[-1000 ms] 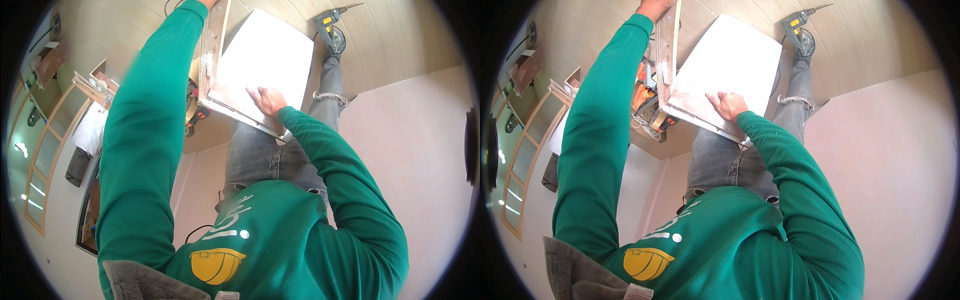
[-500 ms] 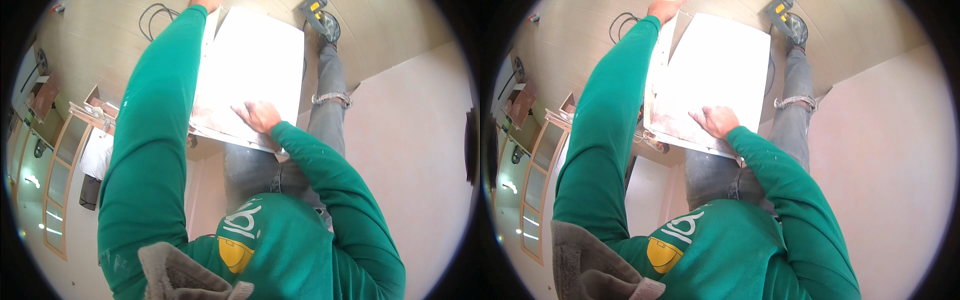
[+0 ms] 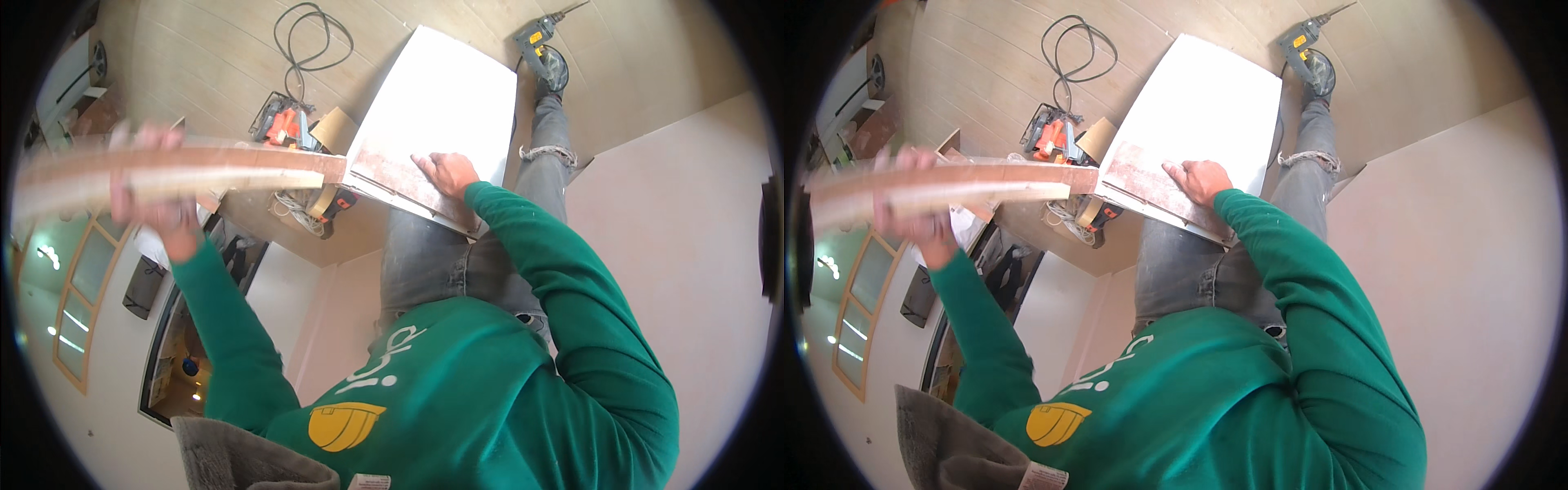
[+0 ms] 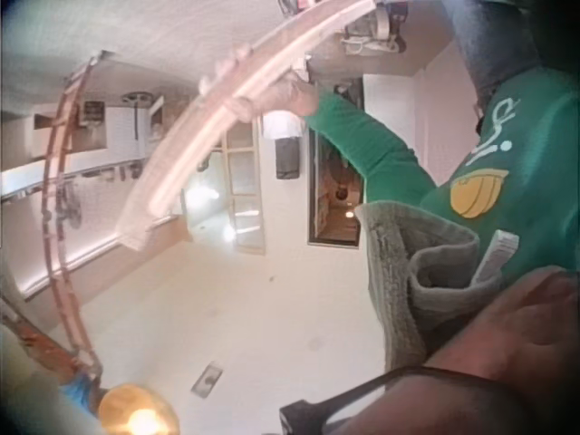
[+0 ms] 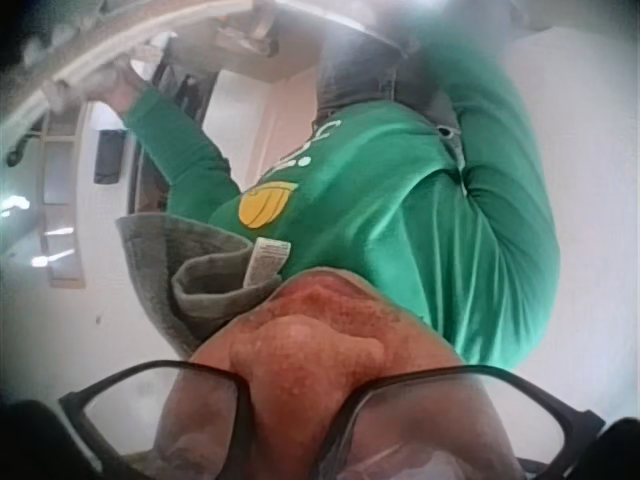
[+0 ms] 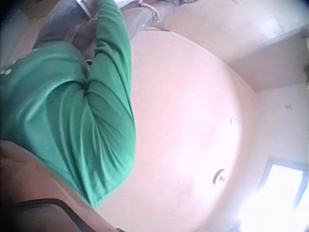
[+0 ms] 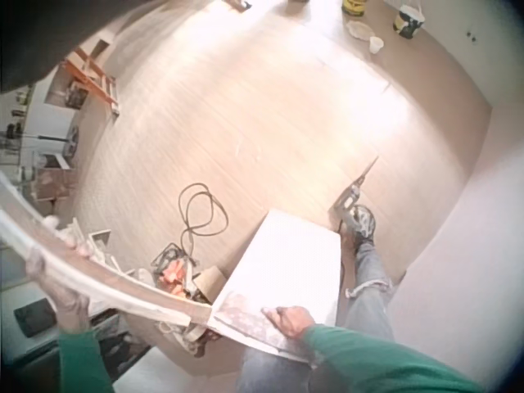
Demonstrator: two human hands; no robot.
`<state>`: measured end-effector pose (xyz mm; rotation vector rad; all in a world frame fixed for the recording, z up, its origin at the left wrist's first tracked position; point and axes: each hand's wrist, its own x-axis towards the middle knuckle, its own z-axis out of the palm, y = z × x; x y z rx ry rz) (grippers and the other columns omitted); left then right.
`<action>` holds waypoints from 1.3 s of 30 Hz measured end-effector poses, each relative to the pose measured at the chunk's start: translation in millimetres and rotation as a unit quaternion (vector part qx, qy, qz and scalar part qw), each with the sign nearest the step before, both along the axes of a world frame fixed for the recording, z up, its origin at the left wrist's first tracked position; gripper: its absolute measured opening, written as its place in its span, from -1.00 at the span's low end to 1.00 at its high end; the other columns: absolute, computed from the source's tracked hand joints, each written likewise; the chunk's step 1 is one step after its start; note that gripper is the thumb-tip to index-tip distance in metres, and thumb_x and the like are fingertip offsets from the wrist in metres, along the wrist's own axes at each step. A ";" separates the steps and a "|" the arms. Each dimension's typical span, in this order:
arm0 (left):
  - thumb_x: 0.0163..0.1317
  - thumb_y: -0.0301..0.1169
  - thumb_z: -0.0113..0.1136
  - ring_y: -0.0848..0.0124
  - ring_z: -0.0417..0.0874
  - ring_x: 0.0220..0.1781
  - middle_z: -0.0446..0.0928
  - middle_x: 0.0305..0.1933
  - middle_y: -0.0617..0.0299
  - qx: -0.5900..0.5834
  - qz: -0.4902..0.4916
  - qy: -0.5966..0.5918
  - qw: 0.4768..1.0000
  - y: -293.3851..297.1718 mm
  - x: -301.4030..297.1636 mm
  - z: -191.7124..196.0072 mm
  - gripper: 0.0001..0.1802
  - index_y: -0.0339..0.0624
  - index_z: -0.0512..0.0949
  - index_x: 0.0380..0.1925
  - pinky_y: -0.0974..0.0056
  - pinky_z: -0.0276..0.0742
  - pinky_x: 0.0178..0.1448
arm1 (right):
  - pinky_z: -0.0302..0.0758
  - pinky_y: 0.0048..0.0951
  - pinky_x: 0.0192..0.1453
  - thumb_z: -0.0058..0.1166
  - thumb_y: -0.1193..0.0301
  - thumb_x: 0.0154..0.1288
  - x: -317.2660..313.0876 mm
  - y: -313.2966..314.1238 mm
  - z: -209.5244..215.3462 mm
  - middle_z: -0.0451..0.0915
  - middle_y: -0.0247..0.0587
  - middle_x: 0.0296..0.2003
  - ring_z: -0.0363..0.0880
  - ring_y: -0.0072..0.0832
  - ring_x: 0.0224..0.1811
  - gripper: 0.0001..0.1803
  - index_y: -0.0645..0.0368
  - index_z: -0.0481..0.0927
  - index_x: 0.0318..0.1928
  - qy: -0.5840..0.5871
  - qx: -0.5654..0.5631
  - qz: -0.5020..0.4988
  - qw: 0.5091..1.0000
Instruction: The person uses a power drill to drive screws into a wooden cabinet panel, securing it to a white frame. They then lift and reposition the assembled unit, place a white panel on top, and attach a long wooden trim piece to the edge.
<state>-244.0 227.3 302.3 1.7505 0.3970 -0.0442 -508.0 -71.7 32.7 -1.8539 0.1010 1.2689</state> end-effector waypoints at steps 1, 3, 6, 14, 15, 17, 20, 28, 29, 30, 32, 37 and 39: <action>0.05 0.21 0.22 0.02 0.53 0.02 0.44 -0.08 -0.03 -0.069 -0.017 -0.042 0.997 37.0 -23.2 19.8 -0.06 -0.29 0.30 0.26 -0.10 0.47 0.28 | 0.58 0.02 0.16 -0.29 -0.30 0.57 0.9 0.8 1.4 0.72 0.30 -0.28 0.71 0.15 -0.08 -0.13 0.32 0.74 -0.18 0.000 -0.002 -0.002 1.000; 0.04 0.27 0.15 0.00 0.53 0.03 0.44 -0.10 -0.01 0.037 0.111 -0.077 0.990 41.5 -75.3 50.8 -0.04 -0.32 0.31 0.22 -0.12 0.48 0.30 | 0.57 0.01 0.17 -0.29 -0.30 0.57 0.1 2.7 -0.1 0.72 0.30 -0.27 0.71 0.14 -0.07 -0.12 0.32 0.74 -0.18 0.000 -0.006 -0.016 1.000; 0.09 0.30 0.05 0.05 0.59 -0.14 0.49 -0.24 0.04 0.083 0.288 -0.105 0.948 66.5 -152.4 50.6 -0.22 -0.22 0.41 -0.05 -0.10 0.54 0.22 | 0.56 0.01 0.18 -0.29 -0.30 0.57 5.2 -4.9 4.9 0.72 0.29 -0.26 0.70 0.13 -0.06 -0.13 0.32 0.75 -0.17 -0.004 -0.002 0.012 1.000; 0.21 0.29 0.00 0.00 0.58 -0.08 0.48 -0.18 0.02 0.071 0.410 -0.098 0.904 125.6 -160.3 14.4 -0.27 -0.18 0.40 -0.01 -0.17 0.52 0.21 | 0.61 0.05 0.00 -0.20 -0.35 0.52 20.7 -8.7 6.6 0.72 0.23 -0.34 0.73 0.12 -0.20 -0.13 0.29 0.74 -0.25 -0.137 -0.015 0.074 0.988; 0.20 0.27 0.02 0.00 0.56 0.00 0.47 -0.09 -0.03 0.038 0.373 -0.077 0.924 124.4 -143.3 19.9 -0.18 -0.23 0.33 0.17 -0.18 0.52 0.21 | 0.62 0.04 0.00 -0.18 -0.36 0.50 29.3 -10.6 15.8 0.72 0.23 -0.34 0.74 0.12 -0.20 -0.13 0.29 0.74 -0.24 -0.132 0.003 0.104 0.986; 0.21 0.21 0.02 -0.04 0.57 -0.01 0.49 -0.07 -0.13 0.014 0.289 -0.084 0.954 89.4 -105.9 22.2 -0.12 -0.37 0.33 0.25 -0.13 0.52 0.21 | 0.62 0.04 -0.01 -0.14 -0.38 0.47 75.3 -8.4 41.3 0.72 0.23 -0.34 0.74 0.11 -0.20 -0.12 0.30 0.74 -0.22 -0.130 0.038 0.163 0.977; 0.26 0.14 0.03 0.00 0.59 -0.13 0.51 -0.17 -0.12 0.016 0.216 -0.079 0.973 50.6 -59.2 18.8 -0.19 -0.40 0.32 0.22 -0.07 0.57 0.08 | 0.62 0.00 0.07 0.02 -0.55 0.22 113.9 33.3 26.9 0.74 0.24 -0.24 0.76 0.07 -0.08 0.03 0.34 0.71 -0.07 -0.128 0.085 0.121 0.981; 0.37 0.00 -0.18 -0.05 0.59 -0.16 0.50 -0.19 -0.21 0.087 0.175 -0.048 0.980 12.6 -13.2 27.7 -0.29 -0.49 0.28 0.22 -0.14 0.56 0.10 | 0.55 -0.01 0.19 0.08 -0.47 0.28 127.9 31.5 66.7 0.72 0.23 -0.04 0.69 0.02 0.05 0.00 0.32 0.68 0.15 -0.032 0.187 0.087 0.978; 0.37 0.00 -0.19 -0.07 0.60 -0.15 0.50 -0.19 -0.22 0.087 0.186 -0.059 0.977 16.3 -7.7 27.3 -0.28 -0.49 0.28 0.22 -0.14 0.56 0.11 | 0.55 0.00 0.19 0.09 -0.44 0.31 123.2 18.3 74.2 0.72 0.23 -0.04 0.69 0.01 0.04 -0.04 0.31 0.68 0.15 -0.054 0.199 0.019 0.978; 0.38 0.01 -0.21 -0.08 0.60 -0.14 0.49 -0.18 -0.22 0.090 0.197 -0.067 0.974 19.6 -4.8 29.3 -0.28 -0.49 0.27 0.23 -0.15 0.56 0.12 | 0.56 0.01 0.12 0.11 -0.33 0.39 114.7 13.3 76.9 0.74 0.15 -0.09 0.70 -0.01 -0.03 -0.19 0.24 0.74 0.08 -0.094 0.188 -0.061 0.976; 0.37 0.04 -0.23 -0.13 0.61 -0.08 0.49 -0.13 -0.27 0.085 0.200 -0.080 0.973 34.6 -0.2 27.2 -0.24 -0.49 0.26 0.25 -0.17 0.57 0.15 | 0.60 -0.02 0.03 0.14 -0.26 0.41 114.6 6.9 68.5 0.76 0.08 -0.16 0.73 -0.02 -0.10 -0.30 0.18 0.77 0.01 -0.107 0.234 -0.106 0.960; 0.40 -0.04 -0.15 -0.09 0.67 -0.16 0.56 -0.15 -0.28 0.135 0.146 -0.109 0.974 -6.6 38.4 16.1 -0.28 -0.58 0.37 0.24 -0.07 0.63 0.08 | 0.63 -0.11 -0.20 0.23 -0.01 0.39 114.8 17.4 121.0 0.73 -0.06 -0.37 0.73 -0.07 -0.32 -0.60 0.07 0.79 -0.19 -0.171 0.201 -0.072 0.962; 0.40 -0.13 -0.05 -0.02 0.70 -0.24 0.61 -0.22 -0.24 0.176 0.093 -0.142 0.970 -41.7 52.2 3.2 -0.36 -0.59 0.46 0.17 0.02 0.70 0.00 | 0.63 -0.06 -0.15 0.30 0.11 0.23 87.8 32.0 153.1 0.68 -0.11 -0.33 0.70 -0.08 -0.28 -0.70 0.08 0.68 -0.29 -0.412 0.222 0.087 0.879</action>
